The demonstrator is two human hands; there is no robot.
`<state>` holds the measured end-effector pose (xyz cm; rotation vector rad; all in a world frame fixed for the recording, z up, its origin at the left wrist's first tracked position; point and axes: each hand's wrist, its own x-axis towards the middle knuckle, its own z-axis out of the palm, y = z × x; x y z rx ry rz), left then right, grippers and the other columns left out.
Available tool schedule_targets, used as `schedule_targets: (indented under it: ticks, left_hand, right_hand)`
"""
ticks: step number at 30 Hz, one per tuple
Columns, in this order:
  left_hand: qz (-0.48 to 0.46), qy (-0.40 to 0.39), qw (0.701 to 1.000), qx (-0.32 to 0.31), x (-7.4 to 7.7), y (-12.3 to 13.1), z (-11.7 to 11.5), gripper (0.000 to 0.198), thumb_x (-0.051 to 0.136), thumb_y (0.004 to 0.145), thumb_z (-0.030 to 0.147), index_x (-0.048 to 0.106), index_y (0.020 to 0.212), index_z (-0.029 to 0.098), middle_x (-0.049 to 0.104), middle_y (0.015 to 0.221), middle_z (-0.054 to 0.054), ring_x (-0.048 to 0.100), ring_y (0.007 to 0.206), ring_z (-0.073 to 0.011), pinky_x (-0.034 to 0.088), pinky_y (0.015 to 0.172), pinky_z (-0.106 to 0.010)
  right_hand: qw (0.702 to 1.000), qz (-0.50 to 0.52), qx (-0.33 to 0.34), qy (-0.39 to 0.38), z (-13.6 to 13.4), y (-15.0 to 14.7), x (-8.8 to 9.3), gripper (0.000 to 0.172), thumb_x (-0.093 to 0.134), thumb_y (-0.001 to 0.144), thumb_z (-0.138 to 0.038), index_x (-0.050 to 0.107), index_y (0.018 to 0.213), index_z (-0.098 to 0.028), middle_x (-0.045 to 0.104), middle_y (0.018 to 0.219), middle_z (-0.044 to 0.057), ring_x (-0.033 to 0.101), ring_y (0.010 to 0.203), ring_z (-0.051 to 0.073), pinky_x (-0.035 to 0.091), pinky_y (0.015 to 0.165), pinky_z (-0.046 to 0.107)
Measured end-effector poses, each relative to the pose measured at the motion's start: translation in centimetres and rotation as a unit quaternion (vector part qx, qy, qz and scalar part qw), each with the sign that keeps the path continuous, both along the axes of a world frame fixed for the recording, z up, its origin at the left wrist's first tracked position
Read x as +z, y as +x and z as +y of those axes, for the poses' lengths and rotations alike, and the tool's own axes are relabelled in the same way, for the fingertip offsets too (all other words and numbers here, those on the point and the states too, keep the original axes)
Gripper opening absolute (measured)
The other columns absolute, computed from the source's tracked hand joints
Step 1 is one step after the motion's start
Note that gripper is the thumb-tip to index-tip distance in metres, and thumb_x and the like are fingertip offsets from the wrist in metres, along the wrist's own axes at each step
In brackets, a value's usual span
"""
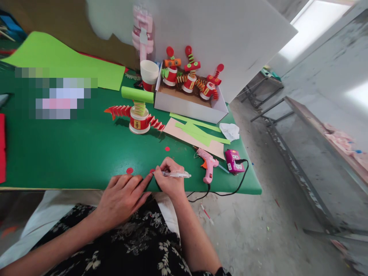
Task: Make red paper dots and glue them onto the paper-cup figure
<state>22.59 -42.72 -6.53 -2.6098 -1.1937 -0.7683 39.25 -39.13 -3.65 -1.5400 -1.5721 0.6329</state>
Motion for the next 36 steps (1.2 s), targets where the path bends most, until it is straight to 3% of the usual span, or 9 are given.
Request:
schedule_targets:
  ticks: [13, 21, 30, 36]
  left_hand:
    - [-0.01, 0.008, 1.0, -0.011, 0.16, -0.11, 0.04, 0.037, 0.051, 0.096, 0.028, 0.066, 0.122, 0.007, 0.066, 0.093, -0.008, 0.049, 0.085, -0.0222, 0.037, 0.076, -0.037]
    - [-0.008, 0.009, 1.0, -0.015, -0.04, -0.19, 0.04, 0.038, 0.052, 0.095, 0.027, 0.065, 0.124, 0.007, 0.066, 0.092, -0.008, 0.049, 0.085, -0.0227, 0.036, 0.076, -0.038]
    - [-0.009, 0.013, 1.0, -0.014, -0.21, -0.27, 0.01, 0.035, 0.054, 0.094, 0.028, 0.067, 0.122, 0.012, 0.066, 0.094, -0.008, 0.05, 0.086, -0.0217, 0.037, 0.078, -0.036]
    - [-0.008, 0.012, 1.0, 0.002, -0.33, -0.11, -0.45, 0.035, 0.056, 0.093, 0.029, 0.066, 0.124, 0.014, 0.068, 0.095, -0.007, 0.05, 0.087, -0.0226, 0.037, 0.079, -0.038]
  right_hand:
    - [0.995, 0.09, -0.042, 0.006, -0.14, 0.45, -0.45, 0.025, 0.056, 0.075, -0.03, 0.04, 0.056, -0.023, 0.037, 0.048, -0.008, 0.033, 0.044, 0.009, 0.029, 0.045, 0.022]
    - [0.998, 0.053, -0.012, -0.01, -0.08, 0.28, -0.4, 0.023, 0.056, 0.074, -0.03, 0.043, 0.055, -0.023, 0.044, 0.05, -0.005, 0.04, 0.048, 0.011, 0.032, 0.047, 0.023]
    - [0.997, 0.077, -0.017, -0.01, -0.03, 0.38, -0.53, 0.024, 0.057, 0.073, -0.03, 0.043, 0.056, -0.023, 0.042, 0.051, -0.006, 0.038, 0.046, 0.01, 0.03, 0.045, 0.023]
    - [0.993, 0.102, -0.001, -0.058, 0.17, 0.54, -0.22, 0.023, 0.058, 0.074, -0.033, 0.044, 0.059, -0.023, 0.038, 0.047, -0.008, 0.034, 0.043, 0.009, 0.027, 0.042, 0.021]
